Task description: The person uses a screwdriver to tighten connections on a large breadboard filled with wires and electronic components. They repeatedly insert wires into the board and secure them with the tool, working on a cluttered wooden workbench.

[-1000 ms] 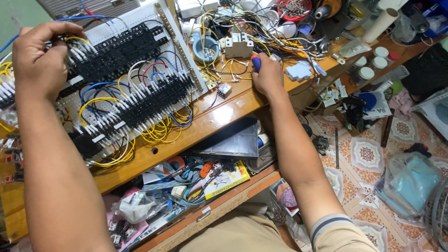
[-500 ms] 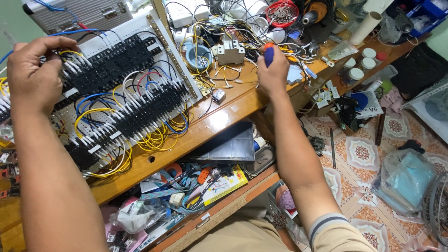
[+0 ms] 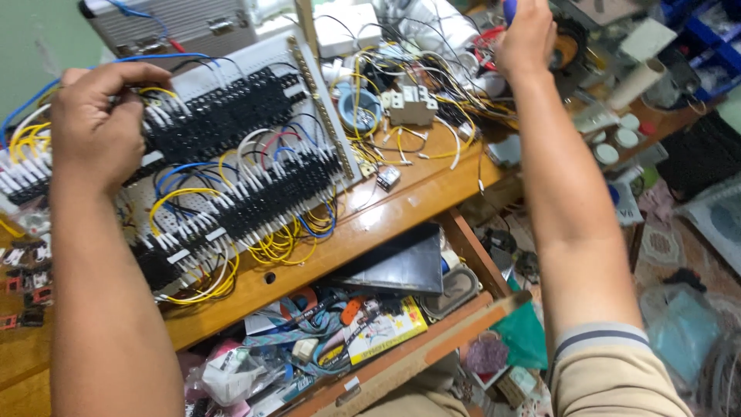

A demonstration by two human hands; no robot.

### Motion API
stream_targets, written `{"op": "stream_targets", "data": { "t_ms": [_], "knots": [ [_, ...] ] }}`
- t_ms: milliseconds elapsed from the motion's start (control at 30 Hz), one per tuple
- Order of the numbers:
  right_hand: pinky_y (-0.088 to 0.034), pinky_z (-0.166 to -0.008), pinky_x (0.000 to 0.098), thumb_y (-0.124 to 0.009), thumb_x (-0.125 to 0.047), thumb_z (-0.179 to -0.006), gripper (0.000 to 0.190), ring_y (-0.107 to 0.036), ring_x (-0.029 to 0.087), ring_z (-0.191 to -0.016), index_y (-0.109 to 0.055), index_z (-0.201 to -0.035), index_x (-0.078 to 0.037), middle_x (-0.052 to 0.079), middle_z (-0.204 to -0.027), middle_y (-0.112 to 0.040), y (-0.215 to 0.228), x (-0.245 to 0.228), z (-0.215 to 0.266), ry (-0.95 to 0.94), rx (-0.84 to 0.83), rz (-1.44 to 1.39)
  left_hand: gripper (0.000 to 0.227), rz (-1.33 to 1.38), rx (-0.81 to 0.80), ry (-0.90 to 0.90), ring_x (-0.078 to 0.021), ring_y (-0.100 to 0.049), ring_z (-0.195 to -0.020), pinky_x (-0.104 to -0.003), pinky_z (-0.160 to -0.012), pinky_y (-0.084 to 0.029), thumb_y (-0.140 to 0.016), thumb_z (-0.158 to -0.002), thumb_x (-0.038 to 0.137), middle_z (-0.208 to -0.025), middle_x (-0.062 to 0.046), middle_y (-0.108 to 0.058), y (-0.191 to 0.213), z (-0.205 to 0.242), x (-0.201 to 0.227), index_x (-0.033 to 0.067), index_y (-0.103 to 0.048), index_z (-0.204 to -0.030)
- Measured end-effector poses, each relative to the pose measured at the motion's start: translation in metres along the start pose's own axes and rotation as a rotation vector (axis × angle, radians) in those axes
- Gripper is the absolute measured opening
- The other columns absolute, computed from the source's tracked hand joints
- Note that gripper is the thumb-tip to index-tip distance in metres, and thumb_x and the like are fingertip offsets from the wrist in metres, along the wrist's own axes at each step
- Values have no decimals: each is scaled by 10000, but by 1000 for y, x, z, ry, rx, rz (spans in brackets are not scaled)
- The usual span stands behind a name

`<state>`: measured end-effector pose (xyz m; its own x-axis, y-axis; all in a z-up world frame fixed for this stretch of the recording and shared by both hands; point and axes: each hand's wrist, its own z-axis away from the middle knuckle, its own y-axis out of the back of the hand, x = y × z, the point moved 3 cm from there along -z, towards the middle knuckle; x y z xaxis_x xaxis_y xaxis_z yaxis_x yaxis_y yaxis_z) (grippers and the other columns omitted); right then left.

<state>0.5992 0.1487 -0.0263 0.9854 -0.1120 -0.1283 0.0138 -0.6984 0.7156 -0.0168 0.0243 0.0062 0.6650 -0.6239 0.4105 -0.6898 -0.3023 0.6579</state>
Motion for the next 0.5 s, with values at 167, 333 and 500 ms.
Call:
{"op": "stream_targets", "data": {
  "t_ms": [167,333,500],
  "knots": [
    [-557,-625,599,-816,57,-725,572,-691,528,-779,-608,-1253,-18,225,-1175,-607,-3,-18,-5,210,-42,126,495,30,-2,44,-328,-495,-1144,-448,-969,-424,-443,-950,-90,-1222,-69,-746,4,-2,12,95,-778,-1264],
    [-516,-761,379,-782,-3,-815,310,-654,285,-852,-782,-1100,-126,131,-964,-720,17,-79,48,370,-328,-306,468,17,0,-17,-336,-495,-1131,-461,-970,-417,-455,-987,-109,-1235,-97,-759,0,0,6,50,-782,-1282],
    [-497,-771,462,-767,-219,-816,357,-658,358,-916,-686,-1152,-128,155,-1057,-729,59,-154,125,283,-910,-277,445,6,44,-58,-329,-530,-1112,-451,-985,-409,-508,-986,-104,-1226,-73,-771,-1,-2,-3,90,-795,-1265]
  ]
}}
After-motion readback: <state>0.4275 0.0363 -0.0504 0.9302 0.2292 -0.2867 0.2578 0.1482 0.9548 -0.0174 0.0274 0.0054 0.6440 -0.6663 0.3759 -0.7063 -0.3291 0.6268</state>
